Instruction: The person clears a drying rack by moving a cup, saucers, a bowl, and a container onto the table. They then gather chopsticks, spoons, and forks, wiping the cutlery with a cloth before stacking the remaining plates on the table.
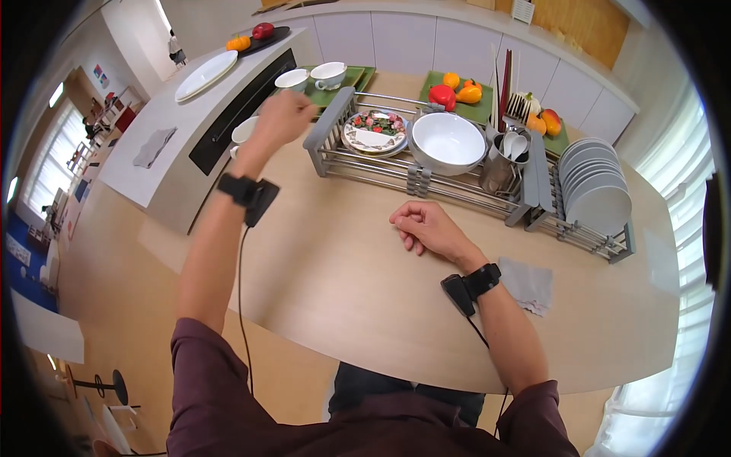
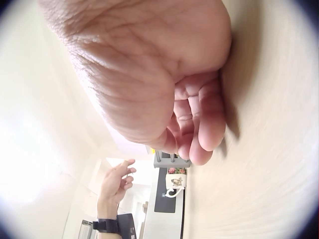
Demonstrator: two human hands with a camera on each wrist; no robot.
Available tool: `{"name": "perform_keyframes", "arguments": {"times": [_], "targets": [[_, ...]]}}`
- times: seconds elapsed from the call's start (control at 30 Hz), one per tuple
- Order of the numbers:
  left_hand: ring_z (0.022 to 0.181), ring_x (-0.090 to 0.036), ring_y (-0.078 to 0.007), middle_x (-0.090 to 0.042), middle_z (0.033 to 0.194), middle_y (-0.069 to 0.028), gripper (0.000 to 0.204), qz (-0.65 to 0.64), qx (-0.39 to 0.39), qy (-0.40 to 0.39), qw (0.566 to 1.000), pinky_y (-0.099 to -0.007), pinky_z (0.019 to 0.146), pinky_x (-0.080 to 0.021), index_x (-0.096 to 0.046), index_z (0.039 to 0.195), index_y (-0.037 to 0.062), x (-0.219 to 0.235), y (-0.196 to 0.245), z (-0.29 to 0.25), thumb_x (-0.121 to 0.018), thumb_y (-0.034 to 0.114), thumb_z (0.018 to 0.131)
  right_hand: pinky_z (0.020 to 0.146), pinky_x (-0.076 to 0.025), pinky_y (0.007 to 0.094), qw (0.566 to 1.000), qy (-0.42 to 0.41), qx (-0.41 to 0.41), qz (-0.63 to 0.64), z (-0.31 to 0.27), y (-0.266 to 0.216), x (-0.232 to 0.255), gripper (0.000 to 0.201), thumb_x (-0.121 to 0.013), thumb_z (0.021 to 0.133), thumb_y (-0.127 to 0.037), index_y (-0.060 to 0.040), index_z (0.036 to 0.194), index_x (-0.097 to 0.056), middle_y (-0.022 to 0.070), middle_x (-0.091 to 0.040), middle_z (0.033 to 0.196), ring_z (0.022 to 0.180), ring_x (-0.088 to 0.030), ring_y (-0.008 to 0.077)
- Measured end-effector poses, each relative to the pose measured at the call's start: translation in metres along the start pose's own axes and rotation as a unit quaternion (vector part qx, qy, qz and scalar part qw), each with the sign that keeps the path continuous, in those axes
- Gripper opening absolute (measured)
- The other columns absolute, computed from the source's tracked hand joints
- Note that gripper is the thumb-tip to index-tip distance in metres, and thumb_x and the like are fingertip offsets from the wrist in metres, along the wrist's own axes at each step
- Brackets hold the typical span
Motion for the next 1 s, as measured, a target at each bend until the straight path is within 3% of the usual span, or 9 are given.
{"name": "perform_keyframes", "arguments": {"times": [0.13,0.2,0.27,0.3,0.37,0.47,0.57,0.67,1.0], "targets": [[0.054,-0.065,-0.0259,-0.066,0.066,-0.0175,0.032,-0.048,0.040,-0.096,0.993,-0.0353,0.062,-0.054,-0.067,0.075,-0.0048,-0.046,0.046,0.022,-0.065,0.027,0.080,0.046,-0.043,0.0208,0.995,0.008,0.040,-0.094,-0.013,-0.059,-0.006,0.018,-0.057,0.093,-0.017,-0.0008,0.091,-0.063,-0.0004,-0.058,0.067,0.056,-0.056,0.0055],[0.063,-0.066,-0.0311,-0.067,0.072,-0.0195,0.030,-0.038,0.069,-0.128,0.989,-0.0391,0.067,-0.053,-0.068,0.078,-0.0037,-0.058,0.061,0.020,-0.065,0.026,0.078,0.052,-0.047,0.0270,0.971,0.053,0.147,-0.179,-0.007,-0.105,0.002,0.021,-0.059,0.089,-0.019,-0.0005,0.081,-0.065,0.0039,-0.060,0.065,0.055,-0.058,0.0120],[0.072,-0.067,-0.0362,-0.068,0.079,-0.0214,0.029,-0.024,0.093,-0.159,0.983,-0.0429,0.072,-0.053,-0.070,0.080,-0.0025,-0.068,0.061,0.019,-0.066,0.026,0.077,0.058,-0.047,0.0286,0.888,0.108,0.221,-0.388,0.016,-0.147,0.018,0.024,-0.061,0.087,-0.020,0.0037,0.084,-0.066,0.0063,-0.063,0.068,0.061,-0.058,0.0119],[0.078,-0.067,-0.0363,-0.068,0.083,-0.0219,0.027,0.015,0.060,-0.152,0.986,-0.0426,0.074,-0.053,-0.069,0.084,-0.0028,-0.070,0.063,0.020,-0.066,0.023,0.076,0.064,-0.049,0.0329,0.845,0.135,0.267,-0.443,0.032,-0.165,0.026,0.025,-0.061,0.083,-0.020,0.0045,0.084,-0.066,0.0119,-0.065,0.070,0.063,-0.060,0.0180],[0.088,-0.066,-0.0365,-0.068,0.091,-0.0229,0.026,0.093,-0.007,-0.138,0.986,-0.0419,0.079,-0.053,-0.069,0.091,-0.0034,-0.079,0.067,0.022,-0.066,0.016,0.074,0.069,-0.051,0.0380,0.800,0.134,0.203,-0.549,0.086,-0.175,0.044,0.024,-0.059,0.082,-0.019,0.0019,0.087,-0.069,0.0197,-0.067,0.078,0.071,-0.064,0.0292],[0.087,-0.064,-0.0406,-0.066,0.087,-0.0259,0.030,0.052,0.013,-0.098,0.994,-0.0436,0.079,-0.051,-0.067,0.081,-0.0048,-0.098,0.052,0.022,-0.072,0.023,0.071,0.076,-0.052,0.0432,0.729,0.119,0.116,-0.663,0.157,-0.163,0.064,0.023,-0.059,0.082,-0.017,0.0020,0.092,-0.069,0.0243,-0.067,0.089,0.085,-0.065,0.0373],[0.085,-0.065,-0.0404,-0.066,0.087,-0.0258,0.028,0.041,0.032,-0.088,0.995,-0.0440,0.078,-0.051,-0.066,0.083,-0.0048,-0.101,0.047,0.016,-0.070,0.020,0.071,0.079,-0.052,0.0432,0.702,0.102,0.066,-0.702,0.179,-0.144,0.069,0.026,-0.063,0.082,-0.017,0.0049,0.095,-0.067,0.0260,-0.066,0.094,0.091,-0.065,0.0393],[0.085,-0.064,-0.0410,-0.066,0.086,-0.0258,0.027,0.017,0.044,-0.092,0.995,-0.0446,0.078,-0.052,-0.066,0.084,-0.0047,-0.098,0.048,0.011,-0.070,0.018,0.070,0.079,-0.053,0.0416,0.694,0.105,0.015,-0.712,0.190,-0.128,0.078,0.025,-0.064,0.074,-0.009,0.0000,0.096,-0.069,0.0215,-0.068,0.099,0.095,-0.066,0.0367],[0.086,-0.067,-0.0381,-0.067,0.086,-0.0246,0.021,-0.009,0.080,-0.072,0.994,-0.0433,0.078,-0.054,-0.068,0.085,-0.0049,-0.095,0.053,-0.001,-0.068,0.007,0.067,0.080,-0.053,0.0422,0.716,0.126,-0.013,-0.687,0.201,-0.113,0.091,0.026,-0.067,0.072,-0.008,-0.0009,0.097,-0.070,0.0208,-0.067,0.103,0.098,-0.065,0.0362]]}}
Point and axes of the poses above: each hand's wrist, its own z-axis towards the middle knuckle, its own x-axis out of the back of the hand, y = z × x, the point moved 7 cm from there along z, towards the middle knuckle
